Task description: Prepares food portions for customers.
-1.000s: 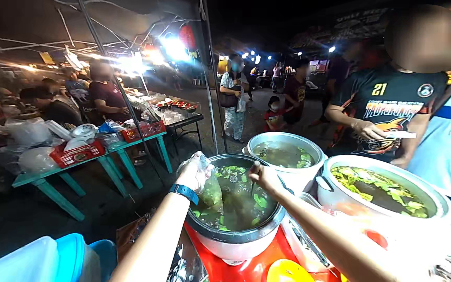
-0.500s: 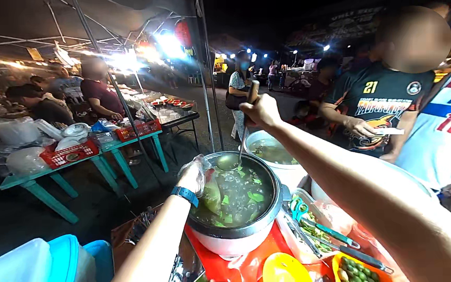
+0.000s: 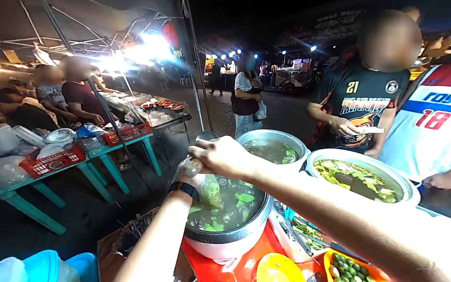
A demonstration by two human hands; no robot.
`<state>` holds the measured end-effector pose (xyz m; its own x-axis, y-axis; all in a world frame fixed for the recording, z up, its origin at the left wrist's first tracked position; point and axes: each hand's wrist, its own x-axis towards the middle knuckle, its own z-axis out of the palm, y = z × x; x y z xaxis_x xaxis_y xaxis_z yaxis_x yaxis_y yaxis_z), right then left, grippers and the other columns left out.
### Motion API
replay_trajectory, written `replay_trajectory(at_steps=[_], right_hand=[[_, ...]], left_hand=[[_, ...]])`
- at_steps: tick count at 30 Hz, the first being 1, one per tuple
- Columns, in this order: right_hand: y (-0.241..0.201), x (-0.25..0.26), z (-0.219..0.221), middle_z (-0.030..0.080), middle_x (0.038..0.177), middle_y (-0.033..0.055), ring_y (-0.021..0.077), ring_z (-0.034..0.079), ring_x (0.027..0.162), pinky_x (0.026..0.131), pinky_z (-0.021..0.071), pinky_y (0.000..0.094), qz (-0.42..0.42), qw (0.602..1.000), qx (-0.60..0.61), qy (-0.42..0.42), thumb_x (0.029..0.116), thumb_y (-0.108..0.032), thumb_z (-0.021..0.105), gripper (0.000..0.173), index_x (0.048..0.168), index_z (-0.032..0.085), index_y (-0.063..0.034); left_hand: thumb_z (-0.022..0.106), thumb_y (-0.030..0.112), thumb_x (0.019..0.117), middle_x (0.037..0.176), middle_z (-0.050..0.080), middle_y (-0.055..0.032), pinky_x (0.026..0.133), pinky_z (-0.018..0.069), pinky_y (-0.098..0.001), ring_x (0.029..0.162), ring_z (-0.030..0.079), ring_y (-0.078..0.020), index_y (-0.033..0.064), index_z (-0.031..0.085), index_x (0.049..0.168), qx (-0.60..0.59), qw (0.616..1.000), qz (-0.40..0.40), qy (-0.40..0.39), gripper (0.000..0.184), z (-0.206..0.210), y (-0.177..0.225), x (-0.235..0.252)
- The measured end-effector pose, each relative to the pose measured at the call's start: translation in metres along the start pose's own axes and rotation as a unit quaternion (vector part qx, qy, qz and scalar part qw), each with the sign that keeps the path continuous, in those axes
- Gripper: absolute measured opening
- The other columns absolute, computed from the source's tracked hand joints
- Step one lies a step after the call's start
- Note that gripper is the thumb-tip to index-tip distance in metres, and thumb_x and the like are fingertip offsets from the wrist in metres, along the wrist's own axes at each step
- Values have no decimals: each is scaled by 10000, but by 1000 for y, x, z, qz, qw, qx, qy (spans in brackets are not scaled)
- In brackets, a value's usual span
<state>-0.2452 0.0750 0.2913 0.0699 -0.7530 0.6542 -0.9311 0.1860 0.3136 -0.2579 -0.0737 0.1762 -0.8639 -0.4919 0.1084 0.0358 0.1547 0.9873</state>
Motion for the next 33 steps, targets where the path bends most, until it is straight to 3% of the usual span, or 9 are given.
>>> replay_trajectory(at_steps=[2, 3, 7, 10, 14, 18, 20, 30, 33], right_hand=[[18, -32, 15, 690, 834, 169, 322, 688, 643, 531, 556, 472, 40, 999, 15, -18, 809, -165, 822, 262, 981, 727, 8], [24, -51, 25, 691, 849, 169, 331, 697, 681, 574, 573, 492, 62, 996, 30, -51, 825, -156, 815, 241, 985, 728, 2], [29, -122, 75, 712, 924, 149, 323, 719, 785, 674, 601, 521, 114, 973, 70, -186, 872, -177, 795, 203, 1013, 740, -42], [30, -154, 103, 715, 946, 172, 345, 720, 824, 708, 586, 536, 152, 955, 108, -229, 926, -200, 722, 200, 1031, 722, -29], [31, -160, 109, 730, 962, 180, 357, 717, 909, 837, 572, 573, 343, 910, 171, -159, 912, -170, 756, 187, 1006, 741, -10], [54, -143, 90, 721, 911, 226, 404, 711, 913, 857, 538, 625, 581, 789, 168, -109, 983, -322, 685, 344, 1007, 720, 19], [65, -125, 72, 719, 940, 236, 402, 715, 914, 871, 543, 613, 633, 750, 165, -100, 1002, -355, 662, 393, 1047, 701, 34], [85, 3, -40, 674, 767, 104, 243, 677, 665, 661, 559, 483, 574, 810, 114, 30, 965, -364, 691, 327, 914, 682, -41], [63, 33, -56, 678, 788, 98, 260, 680, 739, 673, 536, 509, 533, 839, 99, 37, 940, -326, 706, 264, 902, 697, -64]], left_hand=[[441, 146, 1095, 1160, 649, -172, 876, 543, -398, 1006, 634, -218, -22, 585, 1276, -70, 996, -36, -33, 286, -1, 5, 4], [419, 285, 1102, 999, 654, -118, 719, 553, -346, 835, 639, -177, 38, 599, 1173, -114, 991, -72, -22, 313, 3, 6, 10], [466, 424, 1078, 905, 616, -89, 597, 523, -313, 676, 596, -168, 82, 582, 1213, -208, 965, -162, 0, 386, 2, 22, 15], [480, 415, 1075, 902, 611, -80, 590, 511, -299, 664, 587, -160, 96, 586, 1222, -201, 966, -163, 2, 367, -5, 24, 16], [506, 412, 1063, 882, 631, -66, 569, 505, -283, 644, 590, -145, 114, 611, 1188, -183, 971, -153, -5, 340, -15, 24, 13], [535, 394, 1053, 872, 633, -73, 545, 497, -277, 617, 582, -144, 115, 626, 1187, -180, 973, -141, -2, 324, -22, 21, 13], [544, 392, 1049, 878, 644, -73, 533, 487, -270, 607, 578, -138, 125, 641, 1193, -173, 975, -136, -4, 318, -25, 19, 13], [540, 359, 1057, 934, 623, -106, 637, 511, -369, 739, 587, -208, 85, 630, 1200, -173, 970, -169, 5, 322, -6, 8, 6], [430, 349, 1101, 885, 612, -92, 596, 513, -325, 679, 582, -175, 64, 596, 1192, -162, 980, -108, -30, 342, 4, 11, -1]])
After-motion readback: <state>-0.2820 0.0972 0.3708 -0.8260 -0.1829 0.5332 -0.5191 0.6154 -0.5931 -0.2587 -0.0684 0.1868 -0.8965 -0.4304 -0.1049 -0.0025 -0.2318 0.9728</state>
